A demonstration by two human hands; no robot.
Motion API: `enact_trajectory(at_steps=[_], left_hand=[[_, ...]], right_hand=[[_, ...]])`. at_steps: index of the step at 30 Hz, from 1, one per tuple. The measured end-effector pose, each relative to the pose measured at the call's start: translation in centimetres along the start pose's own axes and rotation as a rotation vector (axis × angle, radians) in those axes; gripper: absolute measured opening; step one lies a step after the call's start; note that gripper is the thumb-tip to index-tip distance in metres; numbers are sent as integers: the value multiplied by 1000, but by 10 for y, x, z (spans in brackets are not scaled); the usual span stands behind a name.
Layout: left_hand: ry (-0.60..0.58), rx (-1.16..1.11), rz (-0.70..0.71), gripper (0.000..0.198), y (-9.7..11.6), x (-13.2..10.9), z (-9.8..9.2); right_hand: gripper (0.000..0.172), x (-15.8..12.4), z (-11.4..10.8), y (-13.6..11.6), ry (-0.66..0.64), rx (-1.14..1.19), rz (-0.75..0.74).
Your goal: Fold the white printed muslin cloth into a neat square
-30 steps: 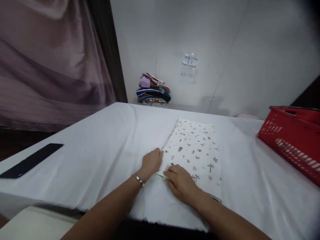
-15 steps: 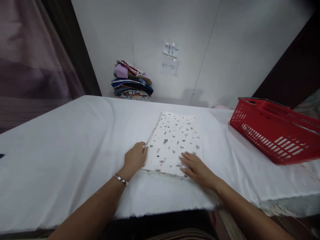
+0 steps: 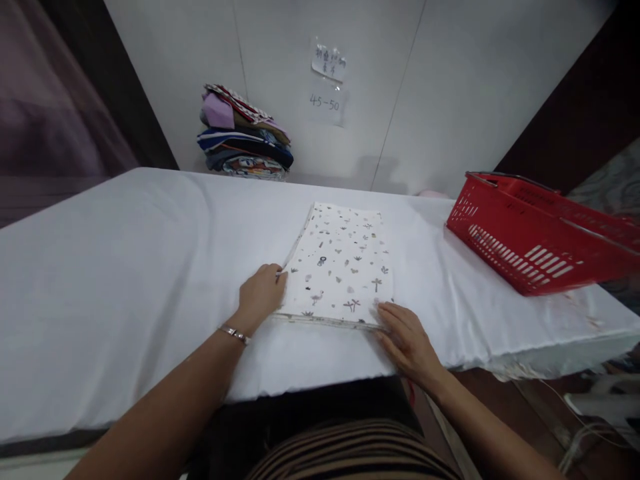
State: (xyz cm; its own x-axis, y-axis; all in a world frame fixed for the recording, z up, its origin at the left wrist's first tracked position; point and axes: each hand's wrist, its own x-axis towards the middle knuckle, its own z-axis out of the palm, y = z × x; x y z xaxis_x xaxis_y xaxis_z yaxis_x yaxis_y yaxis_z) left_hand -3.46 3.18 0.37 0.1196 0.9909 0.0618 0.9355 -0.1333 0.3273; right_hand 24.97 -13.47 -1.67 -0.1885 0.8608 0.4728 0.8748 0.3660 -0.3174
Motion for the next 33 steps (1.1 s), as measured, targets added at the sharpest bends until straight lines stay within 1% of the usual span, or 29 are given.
enact_trajectory(at_steps=[3, 6, 9, 15, 18, 21, 23, 29, 33], left_hand=[[-4, -3, -12, 32, 1, 0, -1], [-5, -19, -10, 31, 0, 0, -1], [-2, -27, -6, 31, 0, -1, -1], [2, -37, 2, 30, -1, 0, -1], [1, -37, -1, 31, -2, 0, -1], [6, -49, 11, 30, -4, 0, -1], [13, -59, 21, 30, -4, -1, -1], [-6, -40, 16, 29, -3, -1, -4], [-14, -37, 13, 29, -5, -1, -4]], right_hand=[[37, 4, 9, -3, 26, -84, -16], [36, 9, 10, -2, -12, -118, -63], [39, 10, 6, 0, -47, -128, -86], [48, 4, 2, 4, -77, -119, -113], [51, 5, 4, 1, -44, -127, -61], [45, 6, 6, -2, 33, -141, 54], [39, 5, 7, -3, 50, -153, 113], [32, -5, 7, -3, -63, -133, 181], [31, -3, 4, -6, -138, -121, 216]])
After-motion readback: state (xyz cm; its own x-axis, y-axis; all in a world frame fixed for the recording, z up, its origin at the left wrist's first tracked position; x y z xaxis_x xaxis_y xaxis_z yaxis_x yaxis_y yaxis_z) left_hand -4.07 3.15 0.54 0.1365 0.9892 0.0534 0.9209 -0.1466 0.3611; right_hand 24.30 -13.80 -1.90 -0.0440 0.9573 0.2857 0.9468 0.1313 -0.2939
